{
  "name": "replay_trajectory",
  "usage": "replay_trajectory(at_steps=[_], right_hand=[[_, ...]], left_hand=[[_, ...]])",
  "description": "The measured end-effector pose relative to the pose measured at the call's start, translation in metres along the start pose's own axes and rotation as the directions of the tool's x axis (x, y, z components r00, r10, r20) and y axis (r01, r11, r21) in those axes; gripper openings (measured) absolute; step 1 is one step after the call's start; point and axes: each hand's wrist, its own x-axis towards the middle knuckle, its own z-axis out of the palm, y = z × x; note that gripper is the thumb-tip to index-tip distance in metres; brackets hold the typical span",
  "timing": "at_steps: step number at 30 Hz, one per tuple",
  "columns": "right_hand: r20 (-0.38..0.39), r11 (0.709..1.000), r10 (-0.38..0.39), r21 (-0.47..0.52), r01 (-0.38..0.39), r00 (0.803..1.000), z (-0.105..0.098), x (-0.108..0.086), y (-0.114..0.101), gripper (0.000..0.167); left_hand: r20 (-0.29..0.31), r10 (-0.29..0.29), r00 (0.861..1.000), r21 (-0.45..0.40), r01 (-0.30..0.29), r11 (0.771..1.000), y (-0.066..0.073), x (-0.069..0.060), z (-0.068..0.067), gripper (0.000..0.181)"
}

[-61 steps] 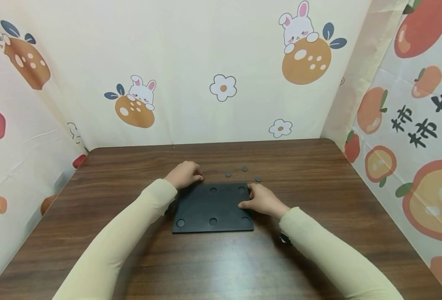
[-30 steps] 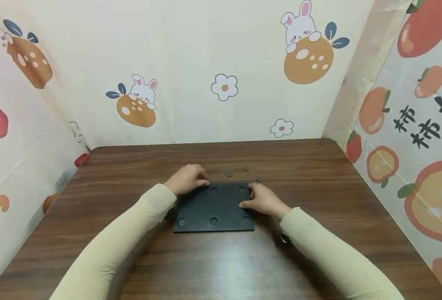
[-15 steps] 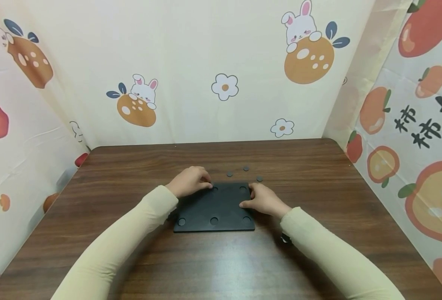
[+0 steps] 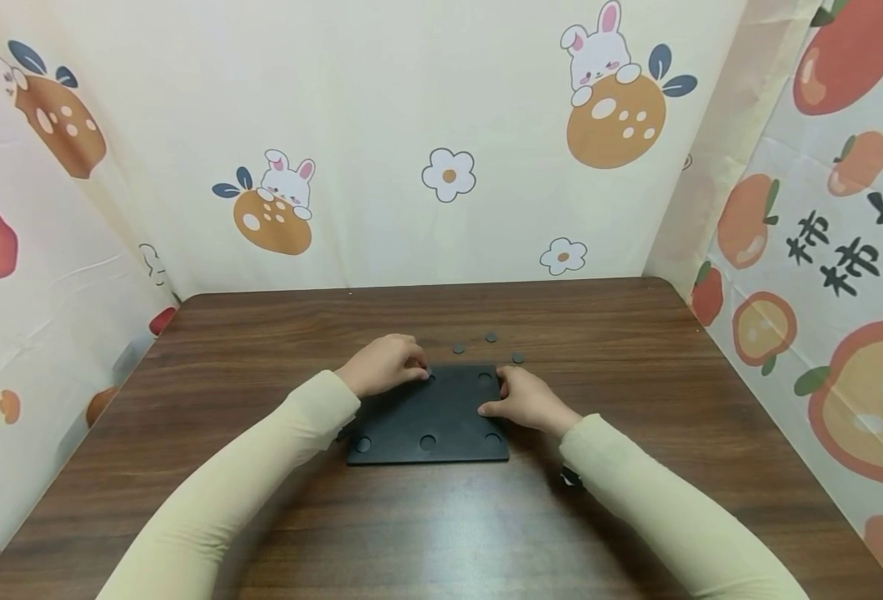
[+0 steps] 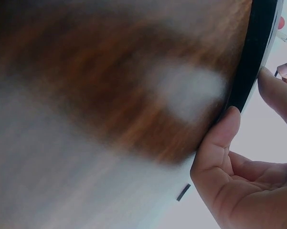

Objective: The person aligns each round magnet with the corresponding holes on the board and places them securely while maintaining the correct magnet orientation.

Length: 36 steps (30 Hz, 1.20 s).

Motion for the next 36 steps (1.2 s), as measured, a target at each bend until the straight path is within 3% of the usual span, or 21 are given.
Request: replay_trajectory(at_steps=[10,36], right_hand=[[0.008,1.000,0.002,0.005,-0.002,1.000,0.001,0.000,0.000,0.084],[0.009,1.000,0.003,0.008,-0.003,1.000,0.000,0.000,-0.002,0.083]], left_hand=[[0.034,-0.005,0.999,0.051,0.003,0.999,0.007,0.004,-0.001,0.019],[0.061,0.015,0.998,0.092,-0.021,0.996,0.005,0.011,0.007,0.013]])
